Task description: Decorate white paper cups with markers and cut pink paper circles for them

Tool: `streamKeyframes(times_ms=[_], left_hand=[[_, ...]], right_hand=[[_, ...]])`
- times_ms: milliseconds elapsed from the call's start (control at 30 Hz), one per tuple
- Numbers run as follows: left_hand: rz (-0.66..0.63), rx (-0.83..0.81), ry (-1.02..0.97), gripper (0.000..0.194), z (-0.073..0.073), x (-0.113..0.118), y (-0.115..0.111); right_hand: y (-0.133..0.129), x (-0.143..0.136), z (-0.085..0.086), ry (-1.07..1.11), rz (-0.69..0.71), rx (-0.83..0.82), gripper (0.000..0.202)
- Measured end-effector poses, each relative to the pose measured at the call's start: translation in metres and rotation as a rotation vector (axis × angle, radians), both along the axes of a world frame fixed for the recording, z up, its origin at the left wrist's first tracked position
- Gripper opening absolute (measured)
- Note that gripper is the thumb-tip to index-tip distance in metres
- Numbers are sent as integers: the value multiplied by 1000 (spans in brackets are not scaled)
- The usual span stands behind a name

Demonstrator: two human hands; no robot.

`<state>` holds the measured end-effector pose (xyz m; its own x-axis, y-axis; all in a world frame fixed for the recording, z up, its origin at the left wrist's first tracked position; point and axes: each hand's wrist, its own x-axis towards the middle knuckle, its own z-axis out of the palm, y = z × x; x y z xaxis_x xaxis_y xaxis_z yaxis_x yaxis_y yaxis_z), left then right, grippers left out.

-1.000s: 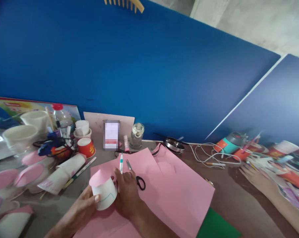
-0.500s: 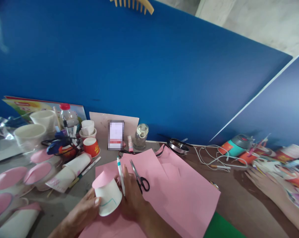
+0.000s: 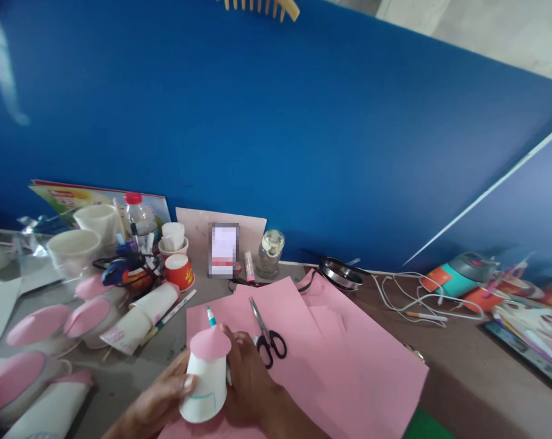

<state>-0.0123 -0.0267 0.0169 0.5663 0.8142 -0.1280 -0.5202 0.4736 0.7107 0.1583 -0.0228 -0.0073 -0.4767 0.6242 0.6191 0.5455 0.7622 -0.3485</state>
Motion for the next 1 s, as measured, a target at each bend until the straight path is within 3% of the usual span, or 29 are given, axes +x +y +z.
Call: streamKeyframes(times_ms=[200, 433, 667, 900, 1000], left_hand=[[102, 9, 47, 60, -5, 1, 4], [253, 64, 193, 62, -12, 6, 3], [143, 169, 345, 53, -13, 5, 5], [115, 202, 389, 65, -13, 8, 1], [111, 131, 340, 70, -12, 6, 1]], right_hand=[[2, 8, 6, -3, 5, 31, 92], [13, 17, 9, -34, -93, -16, 70], [22, 17, 1, 105, -198, -30, 53], [24, 16, 2, 208, -226, -150, 36], [25, 18, 4, 235, -241, -208, 29]])
